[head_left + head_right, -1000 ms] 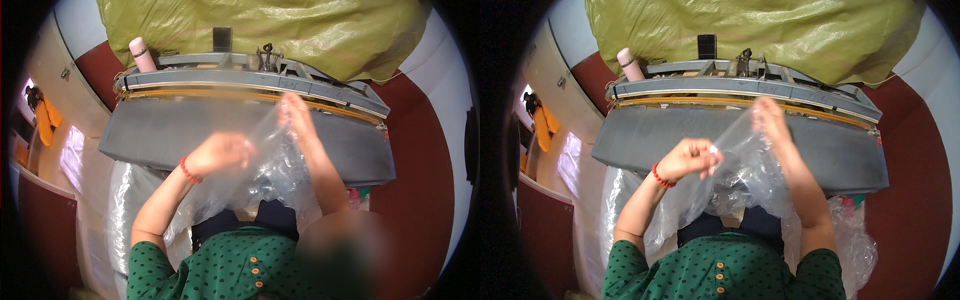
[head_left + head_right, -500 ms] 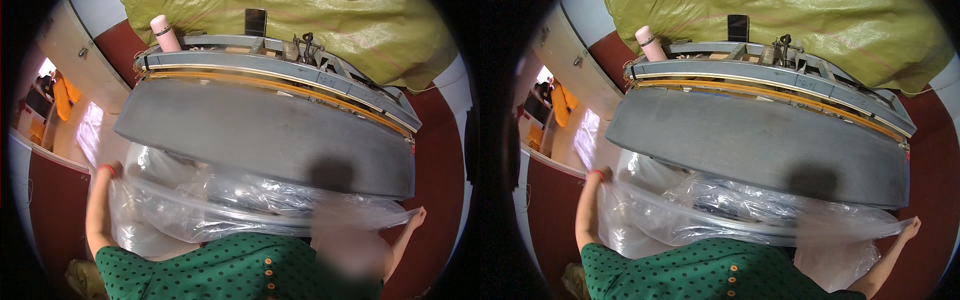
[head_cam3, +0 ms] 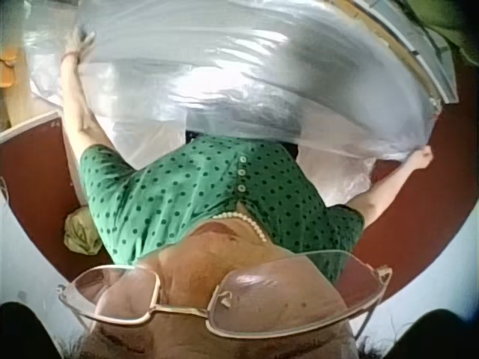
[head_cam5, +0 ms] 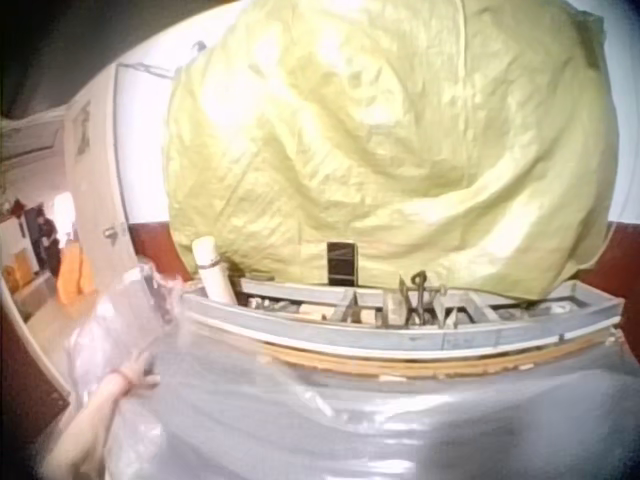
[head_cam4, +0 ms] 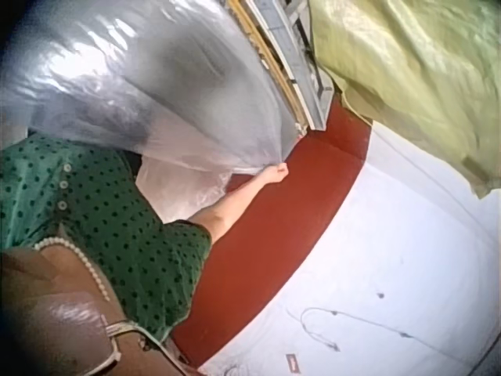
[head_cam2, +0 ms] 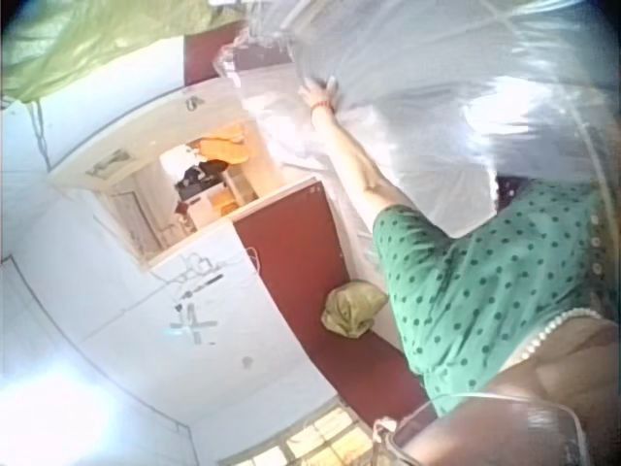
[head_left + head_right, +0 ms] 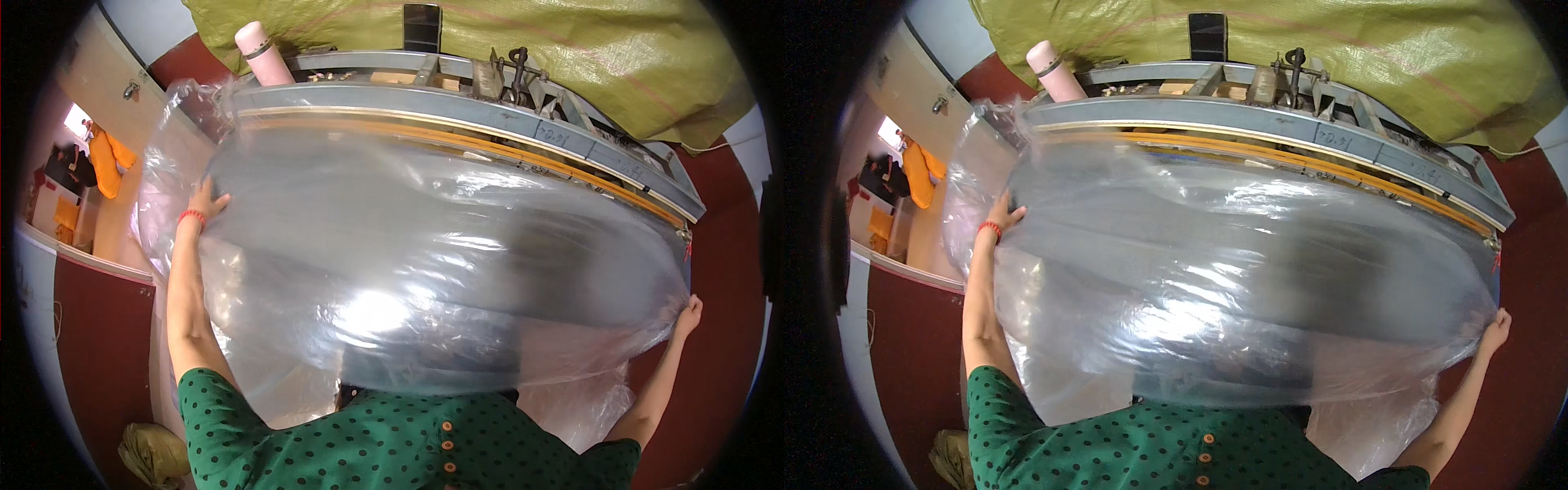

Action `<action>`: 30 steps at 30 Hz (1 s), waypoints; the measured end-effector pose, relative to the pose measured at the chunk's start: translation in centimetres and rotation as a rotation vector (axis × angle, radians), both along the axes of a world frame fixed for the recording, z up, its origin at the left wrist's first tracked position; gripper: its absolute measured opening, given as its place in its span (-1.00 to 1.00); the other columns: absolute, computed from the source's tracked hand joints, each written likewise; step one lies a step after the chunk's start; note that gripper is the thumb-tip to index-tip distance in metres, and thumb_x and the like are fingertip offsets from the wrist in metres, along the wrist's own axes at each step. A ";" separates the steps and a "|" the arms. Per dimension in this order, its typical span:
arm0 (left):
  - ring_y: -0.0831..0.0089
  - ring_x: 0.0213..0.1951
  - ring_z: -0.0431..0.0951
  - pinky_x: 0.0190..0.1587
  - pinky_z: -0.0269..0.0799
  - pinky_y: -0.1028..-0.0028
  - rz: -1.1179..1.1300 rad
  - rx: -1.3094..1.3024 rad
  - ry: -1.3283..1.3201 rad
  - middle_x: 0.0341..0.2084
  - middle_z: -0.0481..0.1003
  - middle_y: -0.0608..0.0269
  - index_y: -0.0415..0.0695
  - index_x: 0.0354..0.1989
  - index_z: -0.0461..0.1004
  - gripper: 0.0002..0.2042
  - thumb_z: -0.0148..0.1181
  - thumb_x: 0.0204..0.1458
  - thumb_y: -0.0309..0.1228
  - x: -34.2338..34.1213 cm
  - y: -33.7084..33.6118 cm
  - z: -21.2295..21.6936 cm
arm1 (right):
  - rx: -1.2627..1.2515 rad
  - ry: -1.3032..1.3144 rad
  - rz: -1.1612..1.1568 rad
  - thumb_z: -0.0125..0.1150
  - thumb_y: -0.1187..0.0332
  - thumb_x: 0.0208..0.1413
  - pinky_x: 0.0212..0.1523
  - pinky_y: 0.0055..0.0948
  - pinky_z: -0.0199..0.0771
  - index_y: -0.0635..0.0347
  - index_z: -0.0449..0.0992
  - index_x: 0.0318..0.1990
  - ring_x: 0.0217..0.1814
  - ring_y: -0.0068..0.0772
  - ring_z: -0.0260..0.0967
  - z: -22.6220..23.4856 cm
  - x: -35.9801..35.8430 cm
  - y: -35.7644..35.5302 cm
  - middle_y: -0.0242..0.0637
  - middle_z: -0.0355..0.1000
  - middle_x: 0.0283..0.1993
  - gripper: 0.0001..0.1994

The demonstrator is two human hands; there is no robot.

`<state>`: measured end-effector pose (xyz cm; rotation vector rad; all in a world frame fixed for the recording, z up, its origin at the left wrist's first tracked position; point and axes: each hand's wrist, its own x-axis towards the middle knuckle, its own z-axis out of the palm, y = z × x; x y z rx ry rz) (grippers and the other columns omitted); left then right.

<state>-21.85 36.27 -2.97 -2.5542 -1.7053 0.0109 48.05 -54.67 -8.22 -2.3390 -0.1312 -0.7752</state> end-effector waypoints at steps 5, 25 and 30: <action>0.09 0.17 0.05 0.15 0.03 0.32 0.167 -0.543 0.006 0.15 0.01 -0.10 -0.15 0.17 0.02 -0.23 0.16 -0.20 -0.02 -0.7 1.2 2.3 | -0.190 0.030 0.061 -0.08 0.18 0.10 -0.23 -0.40 0.26 0.31 0.38 -0.29 -0.31 -0.26 0.30 -0.1 1.5 2.0 -0.13 0.38 -0.36 -0.69; 0.11 -0.27 0.45 -0.18 0.31 0.34 -0.048 0.236 -0.309 -0.39 0.47 -0.06 -0.30 -0.34 0.47 -0.67 0.01 -0.01 -0.22 2.9 -10.1 1.9 | -0.133 0.141 -0.025 -0.05 0.14 0.06 -0.23 -0.38 0.28 0.12 0.46 -0.22 -0.27 -0.15 0.34 3.0 -2.3 8.8 -0.11 0.40 -0.28 -0.71; 0.41 -0.07 0.35 -0.03 0.24 0.48 -0.547 -0.178 -0.868 -0.14 0.39 0.12 -0.30 -0.14 0.37 -0.75 -0.02 0.04 -0.43 19.0 -17.5 3.6 | 0.206 0.119 0.029 0.10 0.02 -0.07 -0.22 -0.42 0.30 0.24 0.50 -0.32 -0.29 -0.29 0.38 2.6 -1.8 9.7 -0.14 0.45 -0.34 -0.59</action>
